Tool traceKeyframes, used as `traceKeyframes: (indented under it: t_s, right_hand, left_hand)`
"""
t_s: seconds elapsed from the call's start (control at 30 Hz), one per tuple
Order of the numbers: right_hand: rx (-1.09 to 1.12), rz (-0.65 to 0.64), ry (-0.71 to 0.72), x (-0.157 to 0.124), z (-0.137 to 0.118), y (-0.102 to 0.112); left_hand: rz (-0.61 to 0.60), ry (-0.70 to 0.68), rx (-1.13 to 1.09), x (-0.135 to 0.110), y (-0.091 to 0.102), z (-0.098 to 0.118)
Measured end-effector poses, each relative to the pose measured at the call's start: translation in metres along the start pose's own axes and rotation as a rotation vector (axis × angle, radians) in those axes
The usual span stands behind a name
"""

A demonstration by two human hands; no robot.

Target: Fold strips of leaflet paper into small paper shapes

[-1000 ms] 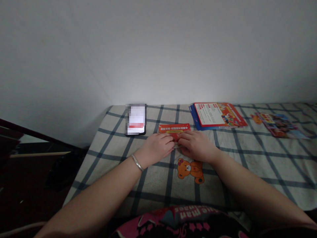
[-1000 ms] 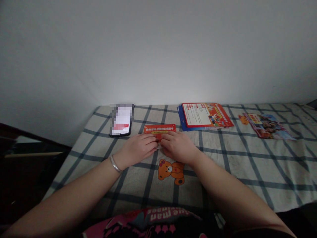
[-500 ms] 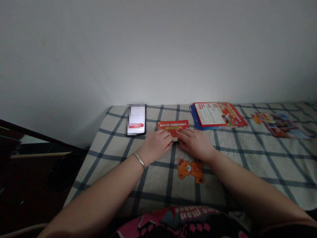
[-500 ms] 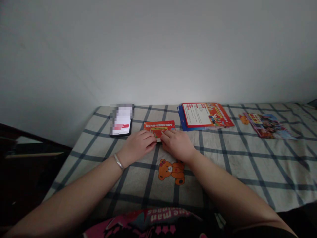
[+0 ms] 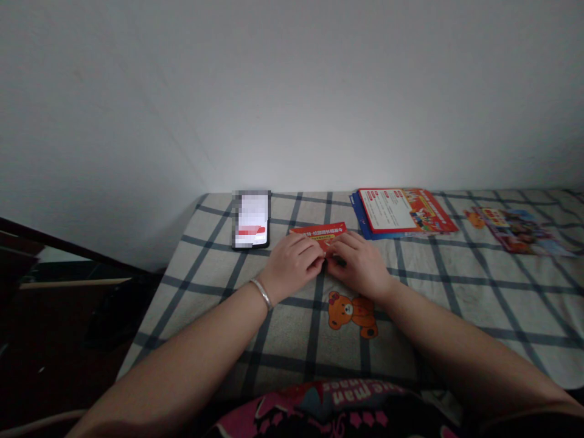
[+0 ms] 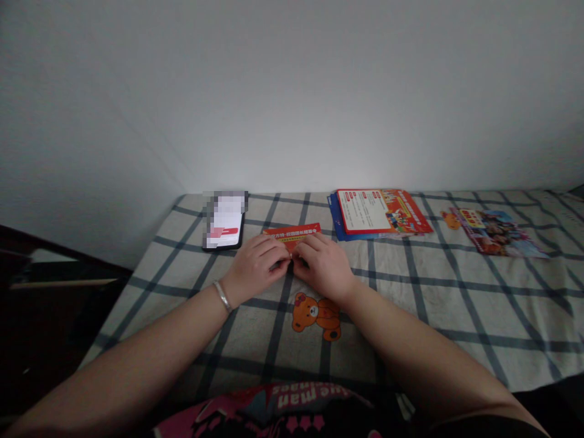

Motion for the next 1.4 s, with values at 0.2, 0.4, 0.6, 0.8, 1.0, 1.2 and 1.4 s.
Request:
traceKeyframes:
  t_s: [0.2, 0.4, 0.6, 0.8, 1.0, 1.2, 1.4]
  right_hand:
    - [-0.058, -0.022, 0.008, 0.000, -0.001, -0.004]
    - [-0.076, -0.013, 0.010, 0.000, -0.001, -0.002]
    - [-0.040, -0.005, -0.033, -0.002, 0.011, 0.003]
    - [-0.069, 0.016, -0.064, -0.005, 0.023, 0.010]
    - [-0.058, 0.020, -0.093, -0.008, 0.034, 0.016]
    - [-0.044, 0.049, -0.136, -0.011, 0.049, 0.022]
    - [0.123, 0.076, -0.073, -0.012, 0.048, 0.025]
  left_hand:
    - [0.020, 0.105, -0.050, 0.001, -0.001, -0.008]
    - [0.007, 0.108, -0.042, 0.000, 0.001, -0.009]
    - [0.041, 0.152, -0.119, -0.005, 0.004, -0.021]
    - [0.042, 0.207, -0.160, -0.009, 0.004, -0.029]
    - [0.059, 0.270, -0.222, -0.012, 0.006, -0.035]
    - [0.079, 0.335, -0.235, -0.015, 0.007, -0.042]
    - [0.086, 0.325, -0.281, -0.016, 0.008, -0.045]
Point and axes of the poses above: each hand's wrist, its own x-axis towards the middle knuckle, its own y-axis out of the back of the hand, z = x × y, the point moved 9 cm from there along x, towards the middle knuckle, and after that the axes turned 3 degrees about -z, right-handed, at the moved point
